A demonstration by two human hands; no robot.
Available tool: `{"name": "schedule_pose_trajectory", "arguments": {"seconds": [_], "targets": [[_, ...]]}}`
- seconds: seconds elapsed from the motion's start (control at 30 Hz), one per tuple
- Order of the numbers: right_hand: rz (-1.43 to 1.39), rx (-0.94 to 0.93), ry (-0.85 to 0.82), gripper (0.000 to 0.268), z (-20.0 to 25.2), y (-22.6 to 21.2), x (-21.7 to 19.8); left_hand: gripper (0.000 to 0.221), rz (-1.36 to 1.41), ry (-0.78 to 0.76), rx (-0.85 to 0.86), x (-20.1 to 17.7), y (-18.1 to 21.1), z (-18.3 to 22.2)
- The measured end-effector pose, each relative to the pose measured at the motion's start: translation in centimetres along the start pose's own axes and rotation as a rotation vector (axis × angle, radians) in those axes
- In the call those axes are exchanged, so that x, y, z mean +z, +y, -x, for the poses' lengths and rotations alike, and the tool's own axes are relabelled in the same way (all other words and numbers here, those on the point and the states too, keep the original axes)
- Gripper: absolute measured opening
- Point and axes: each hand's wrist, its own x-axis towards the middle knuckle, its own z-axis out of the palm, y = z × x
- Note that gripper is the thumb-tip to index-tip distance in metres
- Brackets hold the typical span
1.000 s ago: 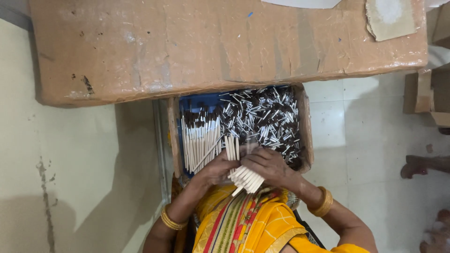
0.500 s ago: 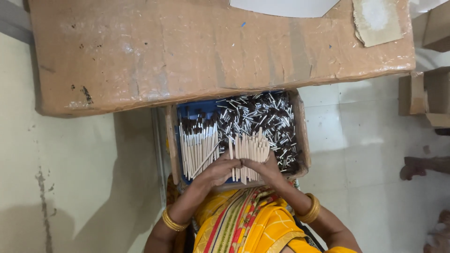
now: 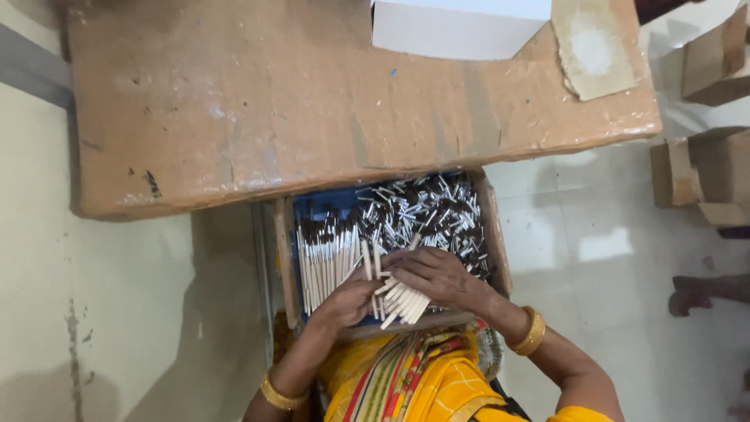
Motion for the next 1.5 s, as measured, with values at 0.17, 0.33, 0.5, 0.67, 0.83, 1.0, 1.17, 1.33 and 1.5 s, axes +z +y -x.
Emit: {"name": "schedule_pose_trajectory", "arguments": {"seconds": [0.17,0.33,0.5,0.67,0.83,1.0,1.17,1.33,1.5], "targets": [[-0.315,0.318,0.288,0.052,0.9,0.0,2.7,0.055,-0.095,-0.040,0.188,5.9,5.0,1.8],[-0.910,0.551,0.437,0.067,-5.8,-1.7,0.6,0.051,-0.077,-0.188,0.694,7.6,3.7,-3.7],[-0.268,0.471,0.581,0.076,-8.9,3.4,-2.0,0.086,-0.060,-0.056,0.841,13.6,8.6,-2.8],[-0.661,0.402,0.752,0.076,-11.4,9.3,-3.6,0.097,-0.686,-0.075,1.176,17.6,14.8,-1.3],[-1.184,0.395,0.759,0.081,-12.3,16.5,-0.1,0.098,-1.161,0.139,1.358,15.5,17.5,-5.0],[0.101,0.268,0.265,0.070,-11.6,20.2,2.7,0.101,-0.892,-0.057,1.126,16.2,21.0,-5.1],[-0.145,0.326,0.244,0.068,-11.9,20.9,1.6,0.087,-1.043,-0.096,1.002,14.7,24.3,-7.6],[-0.395,0.385,0.226,0.066,-12.0,21.8,1.6,0.072,-1.180,-0.050,1.262,16.9,25.0,-6.5],[-0.748,0.487,0.190,0.063,-11.5,21.7,2.5,0.083,-1.200,0.064,1.086,17.0,23.7,-7.1]]}}
